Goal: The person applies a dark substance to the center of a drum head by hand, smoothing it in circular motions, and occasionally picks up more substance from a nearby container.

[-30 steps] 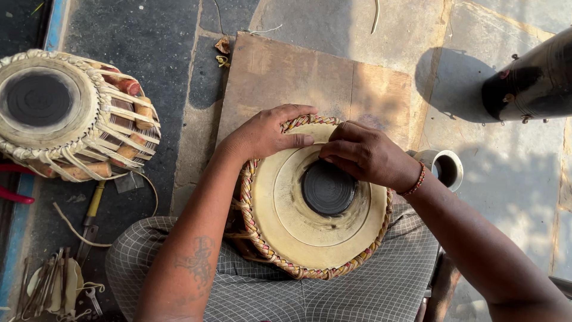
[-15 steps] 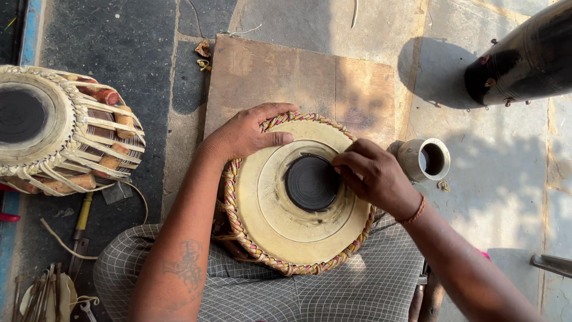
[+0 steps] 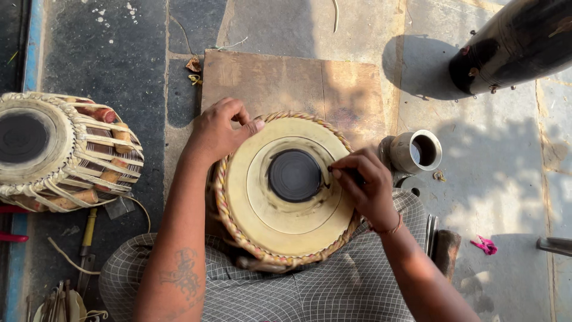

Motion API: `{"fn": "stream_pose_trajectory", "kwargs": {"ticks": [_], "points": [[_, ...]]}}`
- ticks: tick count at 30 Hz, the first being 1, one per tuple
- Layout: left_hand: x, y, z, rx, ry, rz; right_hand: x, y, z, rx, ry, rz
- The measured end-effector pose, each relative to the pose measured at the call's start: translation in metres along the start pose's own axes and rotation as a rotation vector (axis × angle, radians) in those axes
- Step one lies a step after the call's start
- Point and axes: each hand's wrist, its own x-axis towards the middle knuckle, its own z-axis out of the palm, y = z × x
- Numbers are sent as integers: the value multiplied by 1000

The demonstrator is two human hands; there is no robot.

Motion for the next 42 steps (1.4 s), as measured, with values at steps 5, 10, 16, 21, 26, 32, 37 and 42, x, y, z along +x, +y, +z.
{"fn": "stream_pose_trajectory", "kwargs": {"ticks": [5,10,16,21,26,32,37,42], "points": [[6,-8,12,-244,100,341,43,7,0,129,-254,5],[12,-13,15,-295,-180,207,67,-2,9,42,-342,2],[10,-8,13,-307,-160,217,94,0,23,4,-487,-301],[9,-6,10,-322,-165,205,97,-1,18,-75,-503,-407],[8,-4,9,-329,-188,184,77,0,5,-96,-464,-319],[7,-3,7,-345,-203,131,3,-29,-4,-187,-330,-88],[6,0,8,-256,-111,171,-35,-43,12,-61,-49,-31],[-7,10,0,85,49,-61,15,-3,-1,11,-45,16]]}}
